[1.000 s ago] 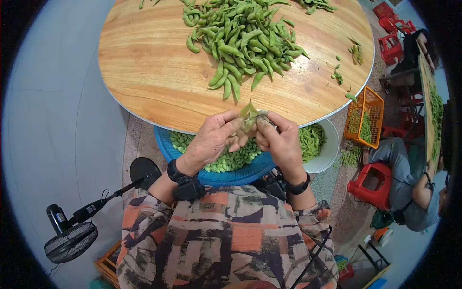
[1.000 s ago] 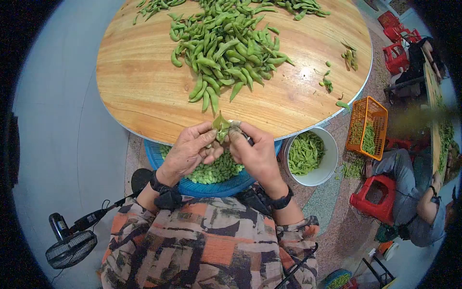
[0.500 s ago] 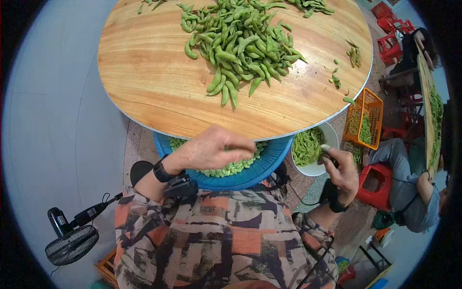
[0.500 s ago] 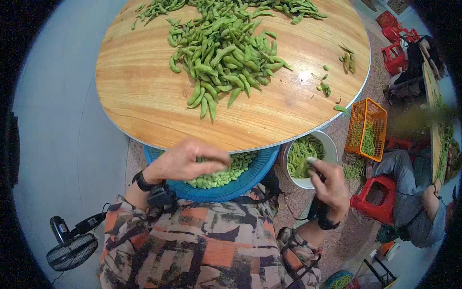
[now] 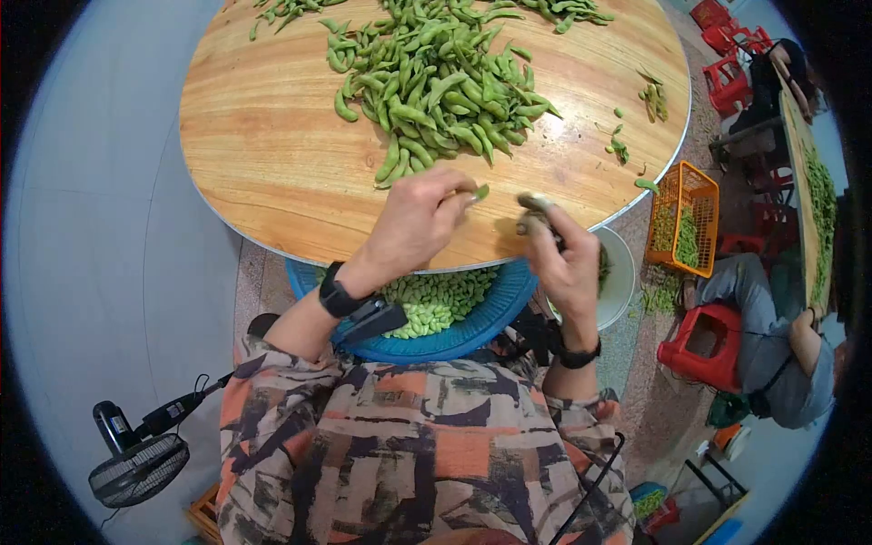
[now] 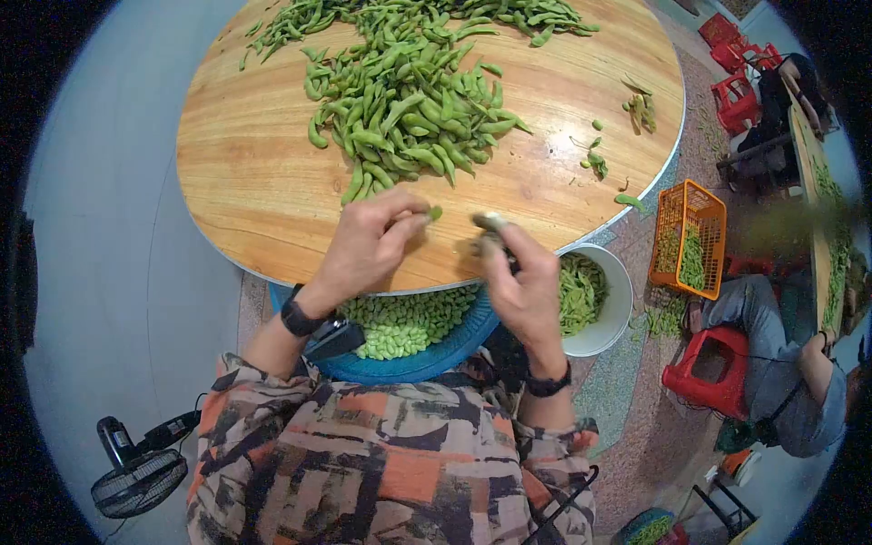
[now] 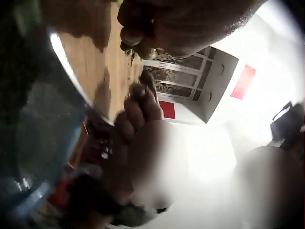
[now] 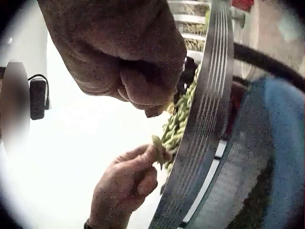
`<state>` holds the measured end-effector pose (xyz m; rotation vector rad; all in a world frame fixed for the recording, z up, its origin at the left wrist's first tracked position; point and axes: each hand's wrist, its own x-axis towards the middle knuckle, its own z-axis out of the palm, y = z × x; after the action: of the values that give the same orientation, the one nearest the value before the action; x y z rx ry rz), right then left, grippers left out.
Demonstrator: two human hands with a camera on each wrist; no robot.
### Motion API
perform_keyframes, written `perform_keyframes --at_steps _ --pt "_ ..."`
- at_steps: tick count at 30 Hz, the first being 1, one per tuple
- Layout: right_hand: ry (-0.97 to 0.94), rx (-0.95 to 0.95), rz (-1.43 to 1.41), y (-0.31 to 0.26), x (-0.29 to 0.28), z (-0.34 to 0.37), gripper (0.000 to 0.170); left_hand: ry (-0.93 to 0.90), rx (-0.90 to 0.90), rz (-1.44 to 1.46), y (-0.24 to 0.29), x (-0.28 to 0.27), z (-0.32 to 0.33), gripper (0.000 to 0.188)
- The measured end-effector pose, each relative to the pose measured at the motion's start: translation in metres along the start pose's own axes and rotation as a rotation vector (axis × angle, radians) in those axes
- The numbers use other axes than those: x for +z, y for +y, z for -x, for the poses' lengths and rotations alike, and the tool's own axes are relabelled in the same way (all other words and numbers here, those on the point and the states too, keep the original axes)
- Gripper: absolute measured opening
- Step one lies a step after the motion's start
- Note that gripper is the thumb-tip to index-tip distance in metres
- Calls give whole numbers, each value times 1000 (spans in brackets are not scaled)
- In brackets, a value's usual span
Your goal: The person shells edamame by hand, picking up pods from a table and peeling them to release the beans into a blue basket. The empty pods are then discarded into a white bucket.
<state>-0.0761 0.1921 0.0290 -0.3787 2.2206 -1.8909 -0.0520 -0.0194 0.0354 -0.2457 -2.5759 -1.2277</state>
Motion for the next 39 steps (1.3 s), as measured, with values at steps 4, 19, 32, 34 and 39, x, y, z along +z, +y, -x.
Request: perform_keyframes --at_steps 4,19,32,34,39 --pt "-231 212 -293 -12 23 -5 24 -238 -706 522 22 -13 26 13" --pt "-523 455 -688 -7 22 -6 16 -241 -712 1595 -2 1 66 15" --pt "-327 -457 334 -23 46 19 25 -380 -434 366 13 -26 67 9" --pt "-306 -520 361 -24 54 23 28 -313 -360 287 13 -22 74 9" --pt "-259 -583 413 -19 66 27 32 -102 -513 426 20 -13 75 15"
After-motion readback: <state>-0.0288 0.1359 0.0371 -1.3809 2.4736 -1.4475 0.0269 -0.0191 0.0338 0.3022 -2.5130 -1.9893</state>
